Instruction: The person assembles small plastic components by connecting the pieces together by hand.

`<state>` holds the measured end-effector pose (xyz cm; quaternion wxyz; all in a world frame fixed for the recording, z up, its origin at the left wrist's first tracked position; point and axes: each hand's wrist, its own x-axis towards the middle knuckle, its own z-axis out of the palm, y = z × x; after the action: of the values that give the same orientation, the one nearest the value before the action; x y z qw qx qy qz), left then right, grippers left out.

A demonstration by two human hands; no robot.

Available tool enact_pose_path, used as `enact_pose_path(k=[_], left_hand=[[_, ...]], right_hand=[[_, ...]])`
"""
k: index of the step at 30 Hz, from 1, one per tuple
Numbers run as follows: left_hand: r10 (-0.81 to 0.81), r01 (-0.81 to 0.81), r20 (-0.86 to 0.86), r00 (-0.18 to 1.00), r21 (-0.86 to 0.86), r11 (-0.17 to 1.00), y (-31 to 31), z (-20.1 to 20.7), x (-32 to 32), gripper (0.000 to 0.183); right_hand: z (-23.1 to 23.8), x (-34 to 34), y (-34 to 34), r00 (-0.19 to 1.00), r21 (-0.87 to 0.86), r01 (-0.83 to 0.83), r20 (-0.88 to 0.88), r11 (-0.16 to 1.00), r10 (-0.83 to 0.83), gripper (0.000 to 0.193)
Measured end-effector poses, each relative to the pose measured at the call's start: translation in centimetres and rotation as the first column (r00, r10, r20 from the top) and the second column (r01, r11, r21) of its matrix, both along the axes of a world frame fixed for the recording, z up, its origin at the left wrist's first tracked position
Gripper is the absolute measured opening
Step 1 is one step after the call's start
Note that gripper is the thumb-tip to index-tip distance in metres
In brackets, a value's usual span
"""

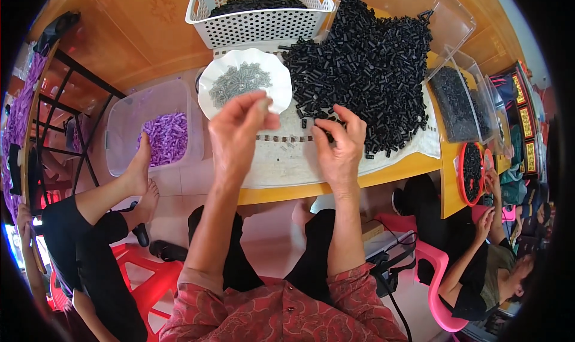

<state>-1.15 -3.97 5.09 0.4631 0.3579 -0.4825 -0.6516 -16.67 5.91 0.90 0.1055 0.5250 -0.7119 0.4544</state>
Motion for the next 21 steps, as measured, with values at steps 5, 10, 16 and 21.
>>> enact_pose_path(k=[5, 10, 16, 21], left_hand=[[-0.056, 0.058, -0.058, 0.997, 0.032, 0.998, 1.9, -2.6, 1.1, 0.020], [-0.105, 0.110, -0.062, 0.993, 0.082, 0.991, 2.6, -3.4, 1.6, 0.020], [-0.128, 0.132, -0.045, 0.991, 0.112, 0.985, 2.2, -3.1, 2.3, 0.021], [-0.147, 0.148, -0.016, 0.989, 0.110, 0.983, 2.1, -3.6, 2.7, 0.020]], right_hand=[[0.0, 1.6, -0.9, 0.992, 0.120, 0.061, -0.119, 0.991, -0.047, 0.018], [0.1, 1.9, -1.2, 0.986, 0.179, 0.056, -0.162, 0.982, -0.026, 0.017], [-0.3, 2.1, -1.5, 0.987, 0.184, 0.055, -0.160, 0.981, -0.026, 0.015], [0.0, 2.3, -1.5, 0.996, 0.092, -0.055, -0.065, 0.994, 0.061, 0.017]])
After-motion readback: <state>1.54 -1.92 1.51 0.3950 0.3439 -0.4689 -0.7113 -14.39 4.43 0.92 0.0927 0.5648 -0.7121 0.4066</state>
